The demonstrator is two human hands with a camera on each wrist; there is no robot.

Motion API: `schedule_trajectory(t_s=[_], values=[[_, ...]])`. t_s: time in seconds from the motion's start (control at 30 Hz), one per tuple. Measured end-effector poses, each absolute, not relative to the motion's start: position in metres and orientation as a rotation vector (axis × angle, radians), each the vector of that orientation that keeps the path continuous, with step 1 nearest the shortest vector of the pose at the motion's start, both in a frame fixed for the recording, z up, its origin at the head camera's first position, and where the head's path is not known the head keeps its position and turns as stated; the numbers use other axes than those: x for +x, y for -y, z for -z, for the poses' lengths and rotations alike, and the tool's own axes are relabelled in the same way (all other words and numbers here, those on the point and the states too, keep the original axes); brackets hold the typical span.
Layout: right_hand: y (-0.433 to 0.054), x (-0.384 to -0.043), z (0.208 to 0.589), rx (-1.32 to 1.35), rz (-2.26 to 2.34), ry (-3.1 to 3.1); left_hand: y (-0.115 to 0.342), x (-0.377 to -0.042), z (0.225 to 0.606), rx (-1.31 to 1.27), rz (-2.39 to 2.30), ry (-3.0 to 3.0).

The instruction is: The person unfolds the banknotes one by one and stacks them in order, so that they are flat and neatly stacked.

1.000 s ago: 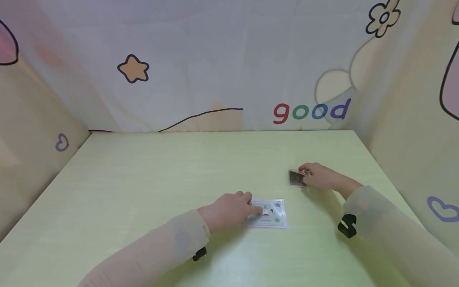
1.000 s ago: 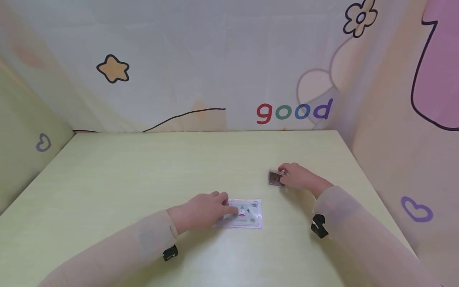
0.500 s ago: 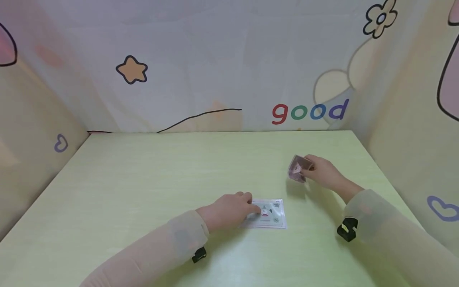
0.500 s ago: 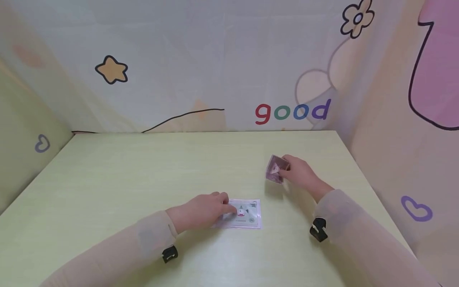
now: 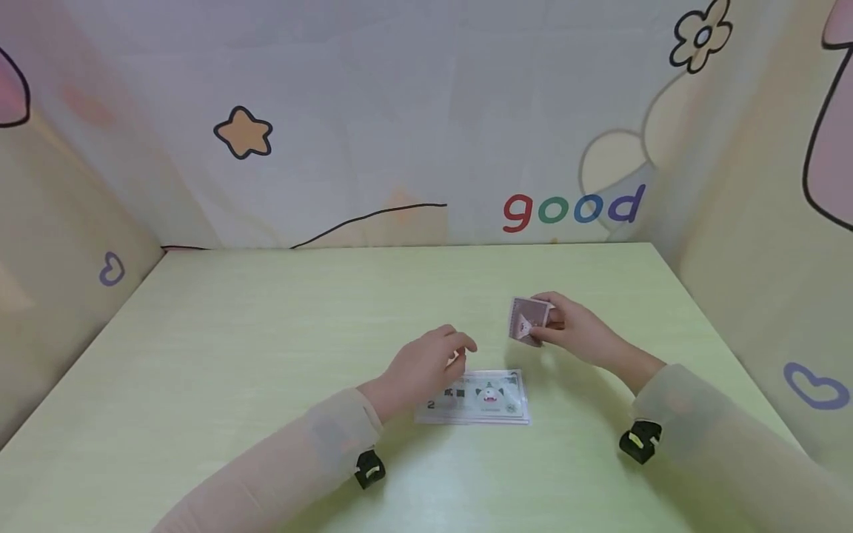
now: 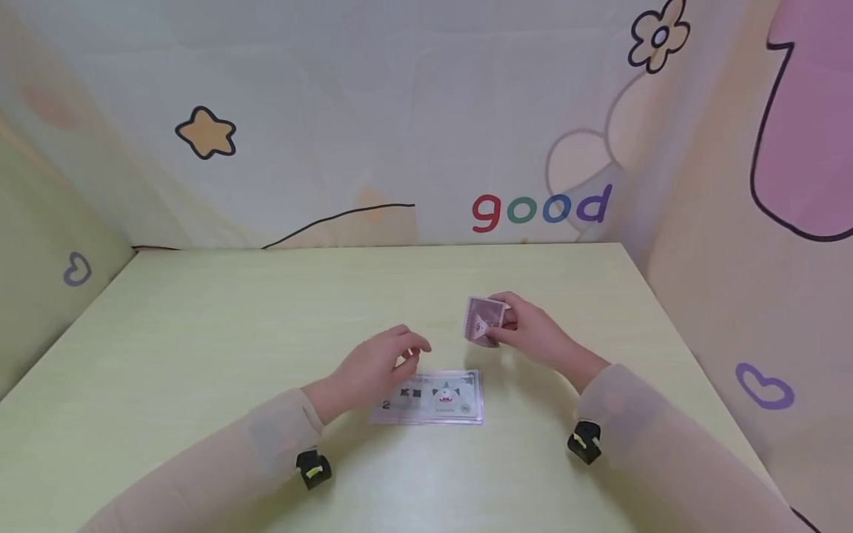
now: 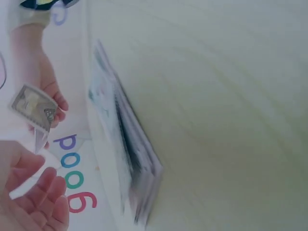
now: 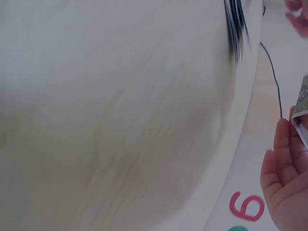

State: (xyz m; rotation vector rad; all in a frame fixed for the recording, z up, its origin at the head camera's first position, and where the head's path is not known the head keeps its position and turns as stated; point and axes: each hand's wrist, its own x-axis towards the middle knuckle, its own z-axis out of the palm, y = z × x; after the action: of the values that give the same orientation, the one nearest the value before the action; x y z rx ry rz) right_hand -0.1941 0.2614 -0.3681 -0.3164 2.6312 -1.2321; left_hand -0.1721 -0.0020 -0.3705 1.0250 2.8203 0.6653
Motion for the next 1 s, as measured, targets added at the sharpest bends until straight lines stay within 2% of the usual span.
schedule_trajectory(t_s=[0.13, 0.3, 0.67, 1.0], values=[[-0.246, -0.189, 0.368, -0.411, 1.236, -2.578, 0.004, -0.176, 0.368, 0.846, -1.051, -2.717], [-0.232, -0.184, 0.369, -0.446, 1.176, -2.563, 0.006, -0.178, 0.369, 0.754, -1.238, -2.611], [-0.210, -0.178, 0.374, -0.553, 1.117, -2.493, 0.007, -0.179, 0.372, 0.661, -1.340, -2.506], [-0.197, -0.170, 0.374, -0.747, 1.051, -2.475, 0.003, -0.180, 0.376, 0.725, -1.332, -2.464]])
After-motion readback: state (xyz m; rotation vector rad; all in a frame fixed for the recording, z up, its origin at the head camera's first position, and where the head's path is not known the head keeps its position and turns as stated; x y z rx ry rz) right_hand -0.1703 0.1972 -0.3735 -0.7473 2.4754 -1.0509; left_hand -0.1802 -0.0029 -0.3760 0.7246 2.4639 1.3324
